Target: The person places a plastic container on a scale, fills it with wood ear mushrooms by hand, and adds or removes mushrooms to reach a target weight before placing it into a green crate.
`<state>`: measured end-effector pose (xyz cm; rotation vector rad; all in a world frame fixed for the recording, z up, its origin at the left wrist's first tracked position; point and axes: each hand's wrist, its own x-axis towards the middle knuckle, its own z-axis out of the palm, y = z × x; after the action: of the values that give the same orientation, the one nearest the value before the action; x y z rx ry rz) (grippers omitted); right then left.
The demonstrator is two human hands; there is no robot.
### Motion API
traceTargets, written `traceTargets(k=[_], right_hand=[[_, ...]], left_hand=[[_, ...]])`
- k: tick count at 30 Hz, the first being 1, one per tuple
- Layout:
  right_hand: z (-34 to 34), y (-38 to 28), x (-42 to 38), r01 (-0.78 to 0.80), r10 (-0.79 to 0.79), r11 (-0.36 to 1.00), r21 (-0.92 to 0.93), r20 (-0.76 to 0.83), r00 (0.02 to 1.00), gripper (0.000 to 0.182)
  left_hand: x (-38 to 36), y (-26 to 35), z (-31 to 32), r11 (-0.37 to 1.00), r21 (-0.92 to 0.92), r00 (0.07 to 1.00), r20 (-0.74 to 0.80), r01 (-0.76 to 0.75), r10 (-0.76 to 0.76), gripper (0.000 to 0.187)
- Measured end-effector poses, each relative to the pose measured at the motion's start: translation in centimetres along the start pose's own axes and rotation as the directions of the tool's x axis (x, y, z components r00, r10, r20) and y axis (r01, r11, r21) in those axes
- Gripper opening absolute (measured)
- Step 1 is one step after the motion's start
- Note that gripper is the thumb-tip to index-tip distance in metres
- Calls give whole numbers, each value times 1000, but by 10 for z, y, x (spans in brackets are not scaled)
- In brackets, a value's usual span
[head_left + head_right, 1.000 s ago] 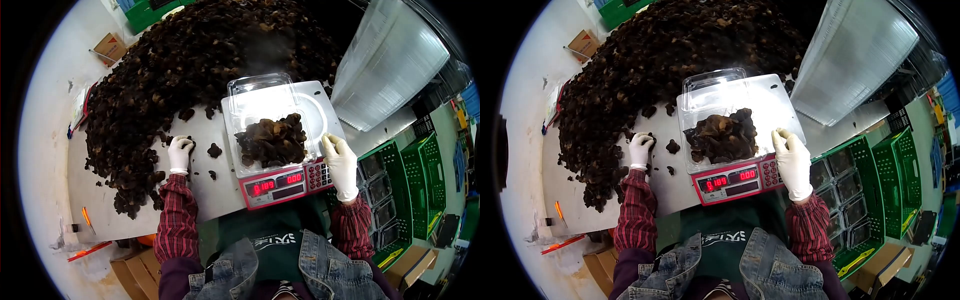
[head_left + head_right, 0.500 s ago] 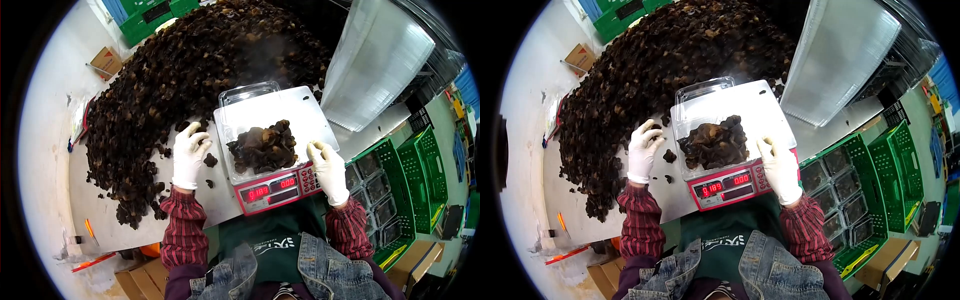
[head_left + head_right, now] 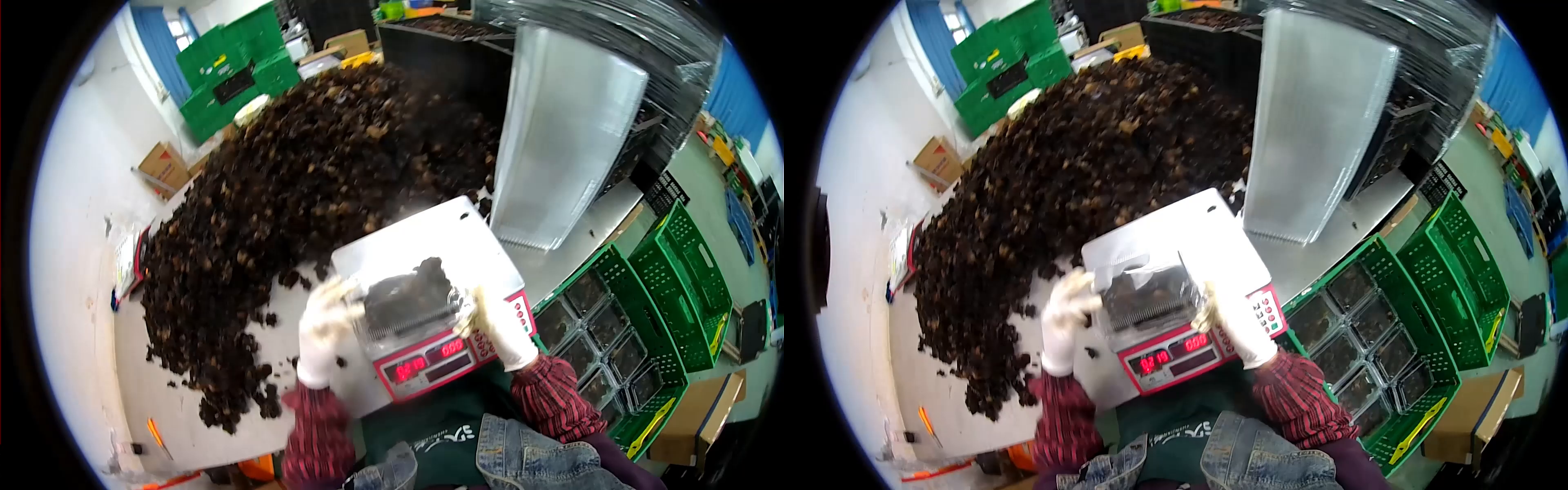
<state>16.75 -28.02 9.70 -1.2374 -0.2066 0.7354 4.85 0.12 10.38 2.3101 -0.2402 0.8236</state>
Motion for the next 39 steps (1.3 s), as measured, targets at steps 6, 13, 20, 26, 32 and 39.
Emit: traceTargets(k=[6,13,20,26,32,39], right_hand=[[1,21,5,85,-88,995,43,76,993,44],[-1,29,-7,194,-193,967,165,-19,981,45],[-64,-56,-119,264,-353,921,-287,-326,877,38],[-182,-100,-244,-181,-373,744,-643,-626,685,34],[-352,-4,-349,-386,-84,831,-401,-776,626,26],[-420,217,-377,-885,110,462,-61,-986,125,71]], left_hand=[[-53,58,32,415,-699,648,90,582,-757,60],[-50,76,51,300,-861,670,62,411,-740,60],[-34,131,102,253,-818,761,304,517,-573,55],[-35,127,95,372,-711,743,315,597,-591,31],[-54,97,73,432,-711,778,260,556,-572,23],[-65,90,60,442,-698,746,200,564,-635,20]])
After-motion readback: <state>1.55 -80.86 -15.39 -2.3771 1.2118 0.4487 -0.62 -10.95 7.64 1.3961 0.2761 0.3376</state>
